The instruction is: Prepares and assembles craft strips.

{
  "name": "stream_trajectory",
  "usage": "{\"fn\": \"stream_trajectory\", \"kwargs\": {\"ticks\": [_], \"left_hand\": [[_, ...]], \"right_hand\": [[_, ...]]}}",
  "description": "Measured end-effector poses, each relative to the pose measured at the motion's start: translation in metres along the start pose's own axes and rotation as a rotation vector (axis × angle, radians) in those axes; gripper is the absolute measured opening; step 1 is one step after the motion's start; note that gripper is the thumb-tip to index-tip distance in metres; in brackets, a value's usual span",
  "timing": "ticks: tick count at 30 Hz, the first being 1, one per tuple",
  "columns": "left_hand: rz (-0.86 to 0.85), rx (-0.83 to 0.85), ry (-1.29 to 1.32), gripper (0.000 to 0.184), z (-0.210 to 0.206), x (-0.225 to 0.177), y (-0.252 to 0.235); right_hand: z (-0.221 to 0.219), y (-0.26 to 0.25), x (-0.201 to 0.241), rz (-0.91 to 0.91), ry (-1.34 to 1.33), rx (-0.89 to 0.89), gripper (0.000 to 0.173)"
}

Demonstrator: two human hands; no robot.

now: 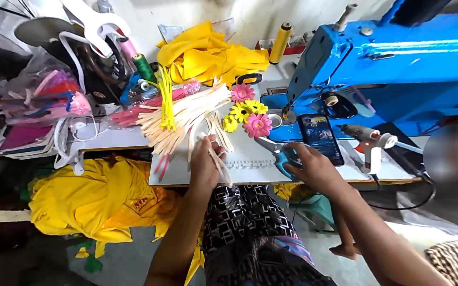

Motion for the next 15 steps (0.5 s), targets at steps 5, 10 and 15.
{"fn": "stream_trajectory", "kwargs": {"ticks": [5, 10, 15], "left_hand": [[0.023, 0.068, 0.126, 0.026, -0.018, 0.014, 0.004], [0.021, 0.087, 0.177, 0.031, -0.036, 0.025, 0.019], [-0.015, 0.003, 0.133, 0.03, -0.037, 0.031, 0.031]], "right_hand": [[0.002, 0.004, 0.0, 0.071, 0.027, -0.111, 0.032], [-0.011, 0.004, 0.054, 0.074, -0.48, -0.044, 0.029], [-0.045, -0.006, 0.089, 0.056, -0.616, -0.094, 0.025]]}}
Point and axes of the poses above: each hand's wrist, its own y-axis away from the middle knuckle, its own z-axis out of the back of the hand, x = y × z, the point moved 2 cm from there along -y, towards the middle knuckle, and after that the axes turned 3 degrees about x, right-handed, at the moved point
